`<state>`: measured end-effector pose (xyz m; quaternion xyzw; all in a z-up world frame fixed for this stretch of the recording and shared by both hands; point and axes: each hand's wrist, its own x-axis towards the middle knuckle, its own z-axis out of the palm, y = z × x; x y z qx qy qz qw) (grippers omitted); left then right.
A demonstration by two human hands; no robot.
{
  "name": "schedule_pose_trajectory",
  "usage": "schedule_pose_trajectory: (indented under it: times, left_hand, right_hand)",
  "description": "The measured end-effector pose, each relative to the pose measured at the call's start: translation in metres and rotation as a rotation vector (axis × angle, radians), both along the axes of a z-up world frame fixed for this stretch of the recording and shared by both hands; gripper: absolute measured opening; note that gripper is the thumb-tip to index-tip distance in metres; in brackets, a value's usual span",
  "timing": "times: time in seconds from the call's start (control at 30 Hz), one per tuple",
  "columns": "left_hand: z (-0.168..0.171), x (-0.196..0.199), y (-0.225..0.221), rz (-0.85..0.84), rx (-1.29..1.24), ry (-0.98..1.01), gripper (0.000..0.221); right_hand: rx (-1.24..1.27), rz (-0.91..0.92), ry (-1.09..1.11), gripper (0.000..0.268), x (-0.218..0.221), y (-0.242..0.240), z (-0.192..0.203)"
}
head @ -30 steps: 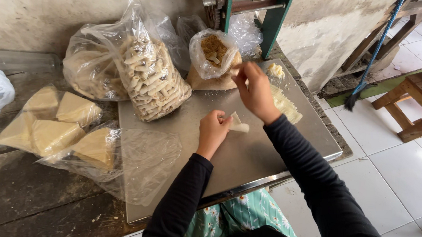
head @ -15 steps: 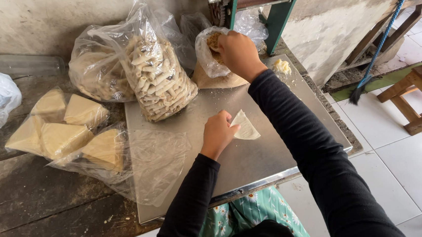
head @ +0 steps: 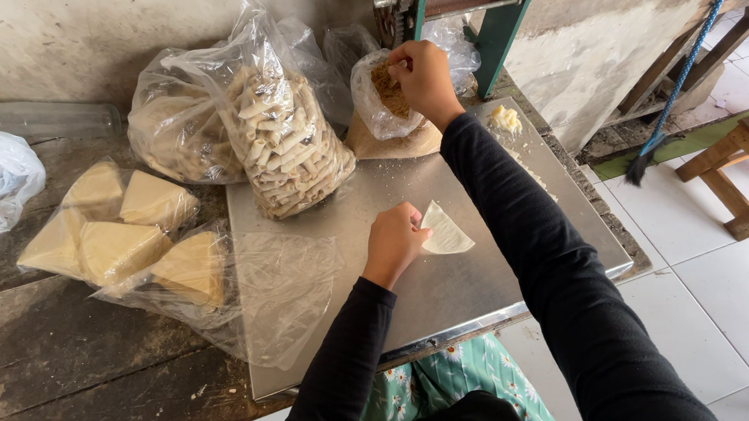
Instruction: The person repeatedly scoops a grainy filling into thin triangular wrappers, folds them into sealed dumplings, and stacks them on the metal table. The process continues throughout the clip with consistent hand motions and no visible change in the environment.
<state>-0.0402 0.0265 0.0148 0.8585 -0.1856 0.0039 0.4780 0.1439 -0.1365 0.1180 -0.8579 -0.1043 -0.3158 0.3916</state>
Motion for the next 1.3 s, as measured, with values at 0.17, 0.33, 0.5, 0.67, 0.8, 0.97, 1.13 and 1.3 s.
schedule_pose_trajectory:
  times: [0.17,0.33,0.5,0.67,0.8,0.97,1.13,1.3]
  left_hand:
    - [-0.003,0.003,0.000,-0.023,0.013,0.031,0.028]
    - [0.002,0.003,0.004,-0.051,-0.036,0.110,0.026]
    - [0.008,0.000,0.006,-0.067,-0.126,0.248,0.026]
    - [0.011,-0.001,0.005,-0.103,-0.123,0.263,0.028]
    - [0.015,-0.003,0.006,-0.136,-0.090,0.309,0.032]
    - [0.018,-0.002,0.008,-0.146,-0.100,0.330,0.036]
    - [0.012,-0.002,0.009,-0.149,-0.080,0.289,0.035]
    - [0.013,-0.002,0.012,-0.138,-0.086,0.298,0.035]
  right_hand:
    - [-0.012,0.135,-0.058,0.009,-0.012,-0.001,0.006]
    - [0.088,0.098,0.090,0.012,-0.022,-0.001,0.014]
    - [0.407,0.034,0.141,0.017,-0.019,-0.015,0.014]
    - [0.694,0.070,0.147,0.017,-0.016,-0.034,0.009]
    - [0.943,0.169,0.208,0.019,-0.033,-0.052,0.012]
    - [1.133,0.320,0.211,0.017,-0.083,-0.073,0.017]
    - [1.147,0.357,0.259,0.018,-0.162,-0.087,-0.011]
    - [1.088,0.182,0.396,0.023,-0.231,-0.078,-0.059]
